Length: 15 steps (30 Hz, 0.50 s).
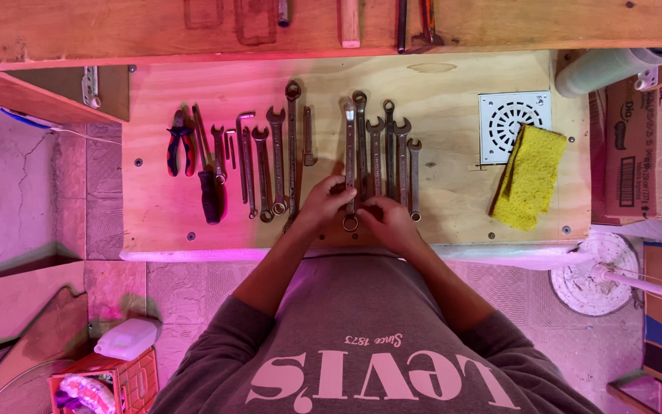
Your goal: The person wipes down a wooden workbench using a yellow sponge, then handles and arranges several wrenches, a hammer, a screwdriver, and pliers on the surface.
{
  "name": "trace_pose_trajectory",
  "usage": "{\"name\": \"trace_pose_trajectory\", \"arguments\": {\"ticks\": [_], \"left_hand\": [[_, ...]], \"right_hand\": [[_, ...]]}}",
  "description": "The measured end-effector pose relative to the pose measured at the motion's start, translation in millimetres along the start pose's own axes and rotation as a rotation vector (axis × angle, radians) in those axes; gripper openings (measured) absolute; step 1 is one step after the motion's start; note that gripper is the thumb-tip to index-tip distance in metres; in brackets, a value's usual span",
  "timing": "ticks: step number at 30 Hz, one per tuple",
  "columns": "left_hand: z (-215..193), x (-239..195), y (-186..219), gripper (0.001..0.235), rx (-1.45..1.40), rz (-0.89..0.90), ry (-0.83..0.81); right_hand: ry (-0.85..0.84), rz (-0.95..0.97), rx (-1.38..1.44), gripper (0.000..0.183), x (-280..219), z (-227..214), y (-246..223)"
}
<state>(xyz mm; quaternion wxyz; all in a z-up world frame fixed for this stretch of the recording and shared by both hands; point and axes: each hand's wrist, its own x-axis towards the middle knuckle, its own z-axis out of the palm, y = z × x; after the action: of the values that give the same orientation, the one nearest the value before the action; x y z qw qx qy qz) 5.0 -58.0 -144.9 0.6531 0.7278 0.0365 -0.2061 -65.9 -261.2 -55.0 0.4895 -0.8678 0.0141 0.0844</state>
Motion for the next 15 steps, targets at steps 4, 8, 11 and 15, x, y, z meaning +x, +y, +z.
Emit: {"name": "trace_pose_trajectory", "arguments": {"ticks": [4,8,11,15], "left_hand": [[-5,-36,32,0.051,-0.11,0.166,-0.014],[-21,-63,77,0.038,-0.112,0.298,0.063],[-43,-73,111,0.033,-0.116,0.392,0.103],[-74,-71,136,0.035,-0.058,0.527,0.212]], "right_hand": [[-0.169,-0.014,0.067,0.042,-9,9,-9],[-0.159,-0.048,0.226,0.034,-9,22,-19],[-0.164,-0.06,0.391,0.027,5,25,-44],[-0.217,-0.336,0.417,0.034,32,22,-82]]}}
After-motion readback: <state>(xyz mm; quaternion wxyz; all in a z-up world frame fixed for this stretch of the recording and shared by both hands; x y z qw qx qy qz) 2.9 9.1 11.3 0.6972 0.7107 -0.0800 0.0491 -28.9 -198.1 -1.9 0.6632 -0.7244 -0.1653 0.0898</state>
